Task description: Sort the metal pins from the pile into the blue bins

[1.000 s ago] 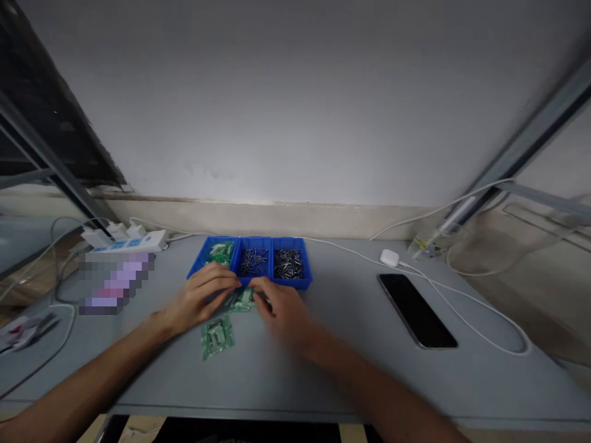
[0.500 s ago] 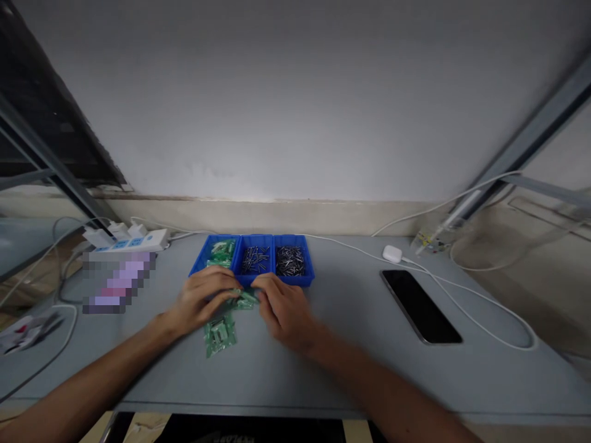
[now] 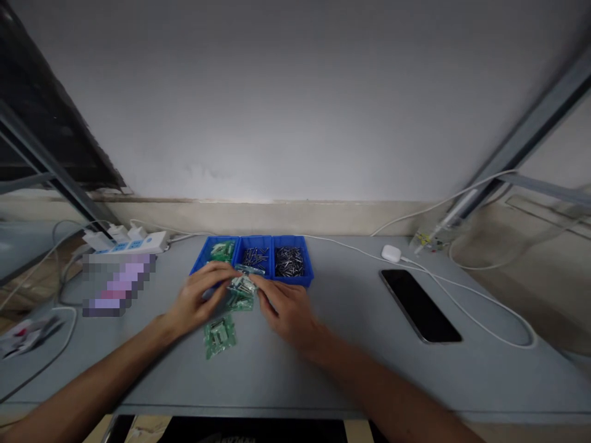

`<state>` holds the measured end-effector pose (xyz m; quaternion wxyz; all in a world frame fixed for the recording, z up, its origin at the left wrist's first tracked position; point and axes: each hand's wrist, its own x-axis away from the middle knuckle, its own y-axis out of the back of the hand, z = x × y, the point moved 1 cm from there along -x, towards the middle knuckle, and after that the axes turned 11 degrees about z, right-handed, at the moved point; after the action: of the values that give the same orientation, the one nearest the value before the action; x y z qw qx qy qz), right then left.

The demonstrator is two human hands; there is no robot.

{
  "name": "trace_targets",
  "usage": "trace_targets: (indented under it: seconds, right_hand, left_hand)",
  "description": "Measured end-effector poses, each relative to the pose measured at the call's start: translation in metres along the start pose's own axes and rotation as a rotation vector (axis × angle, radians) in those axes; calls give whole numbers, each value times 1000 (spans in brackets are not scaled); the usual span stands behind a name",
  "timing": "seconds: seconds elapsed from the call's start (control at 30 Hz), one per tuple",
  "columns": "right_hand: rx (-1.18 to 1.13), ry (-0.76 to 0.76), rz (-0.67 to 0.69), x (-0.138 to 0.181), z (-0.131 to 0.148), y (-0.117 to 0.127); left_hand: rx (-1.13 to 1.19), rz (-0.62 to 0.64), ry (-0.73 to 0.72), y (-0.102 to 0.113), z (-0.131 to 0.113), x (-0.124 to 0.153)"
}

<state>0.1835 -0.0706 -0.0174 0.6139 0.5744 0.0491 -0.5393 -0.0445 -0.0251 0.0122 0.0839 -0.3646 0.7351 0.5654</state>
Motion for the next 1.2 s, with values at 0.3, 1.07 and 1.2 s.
trace_targets:
  seconds: [0.3,1.07,1.2]
  right_hand:
    - [-22,-47,146,-3,2,5]
    - [170,83,596,9,7,-21]
    - [154,70,621,7,7,-19]
  left_hand:
    - [-10,36,-44,-2,-8,-3]
    - [-472,-40,440,25,51,7]
    - [-464,37,377,24,45,4]
